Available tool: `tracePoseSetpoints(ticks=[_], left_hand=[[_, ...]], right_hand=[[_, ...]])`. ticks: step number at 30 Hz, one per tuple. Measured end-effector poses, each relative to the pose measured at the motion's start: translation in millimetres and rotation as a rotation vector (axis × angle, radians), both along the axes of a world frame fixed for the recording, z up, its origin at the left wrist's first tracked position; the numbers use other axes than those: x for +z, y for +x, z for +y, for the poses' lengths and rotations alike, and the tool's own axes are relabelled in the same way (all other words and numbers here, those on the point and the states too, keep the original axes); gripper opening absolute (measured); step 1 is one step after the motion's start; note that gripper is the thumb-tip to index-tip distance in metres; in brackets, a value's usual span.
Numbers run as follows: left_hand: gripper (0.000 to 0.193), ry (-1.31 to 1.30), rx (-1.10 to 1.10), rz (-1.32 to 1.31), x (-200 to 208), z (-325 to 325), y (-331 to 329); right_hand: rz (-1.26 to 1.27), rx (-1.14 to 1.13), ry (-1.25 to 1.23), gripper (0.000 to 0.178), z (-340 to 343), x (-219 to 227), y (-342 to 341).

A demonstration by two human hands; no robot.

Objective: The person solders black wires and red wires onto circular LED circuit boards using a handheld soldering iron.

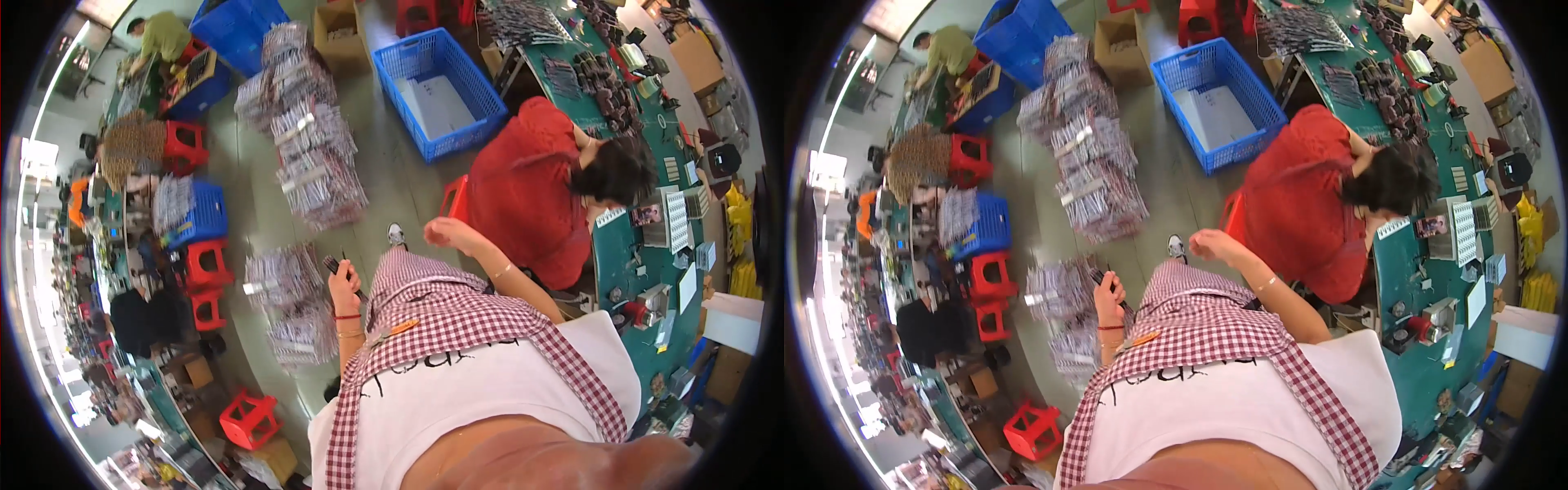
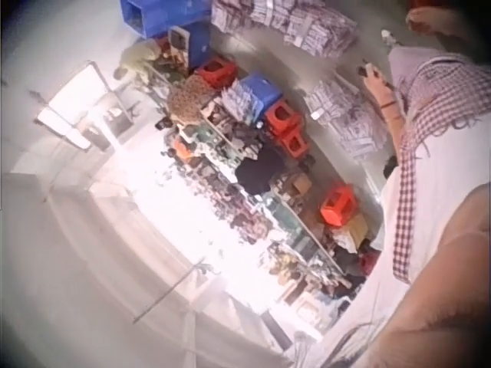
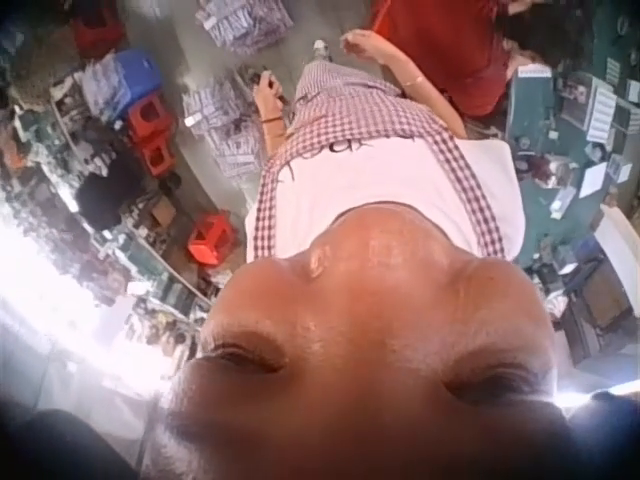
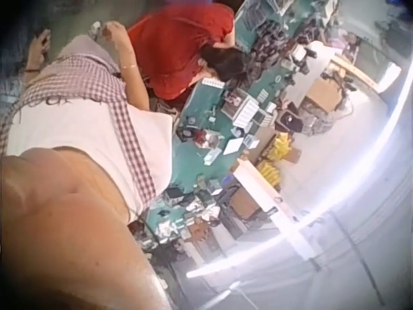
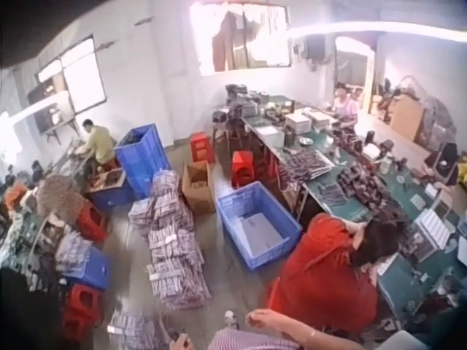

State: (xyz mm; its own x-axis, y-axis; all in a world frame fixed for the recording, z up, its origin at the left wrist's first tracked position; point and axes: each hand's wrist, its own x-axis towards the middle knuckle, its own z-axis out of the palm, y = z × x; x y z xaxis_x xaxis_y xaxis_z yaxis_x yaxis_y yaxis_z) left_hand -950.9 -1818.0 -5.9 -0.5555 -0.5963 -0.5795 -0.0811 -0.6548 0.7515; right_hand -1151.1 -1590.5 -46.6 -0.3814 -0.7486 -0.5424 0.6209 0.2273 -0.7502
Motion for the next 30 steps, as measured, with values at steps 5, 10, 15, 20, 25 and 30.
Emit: tracePoseSetpoints(ticks=[5,10,15,20,25,30], left_hand=[[0.018,0.145,-0.125,0.211,-41,-117,-82],[0.020,-0.046,-0.093,0.114,-2,-213,-161],[0.020,-0.094,-0.174,0.046,4,-284,-271],[0.025,0.015,-0.355,0.121,12,-316,-393],[0.019,0.011,-0.376,0.153,2,-362,-503],[0.021,-0.045,-0.446,0.169,17,-418,-597]], right_hand=[[0.046,0.017,0.148,0.026,-48,-44,-46],[0.095,-0.016,0.231,0.026,-125,-29,-123],[0.035,-0.414,0.242,0.027,-156,-21,-215],[-0.152,-0.549,0.265,0.030,-153,-34,-274],[-0.259,-0.635,0.451,0.028,-175,-85,-345],[-0.111,-0.612,0.391,0.025,-241,-78,-452]])
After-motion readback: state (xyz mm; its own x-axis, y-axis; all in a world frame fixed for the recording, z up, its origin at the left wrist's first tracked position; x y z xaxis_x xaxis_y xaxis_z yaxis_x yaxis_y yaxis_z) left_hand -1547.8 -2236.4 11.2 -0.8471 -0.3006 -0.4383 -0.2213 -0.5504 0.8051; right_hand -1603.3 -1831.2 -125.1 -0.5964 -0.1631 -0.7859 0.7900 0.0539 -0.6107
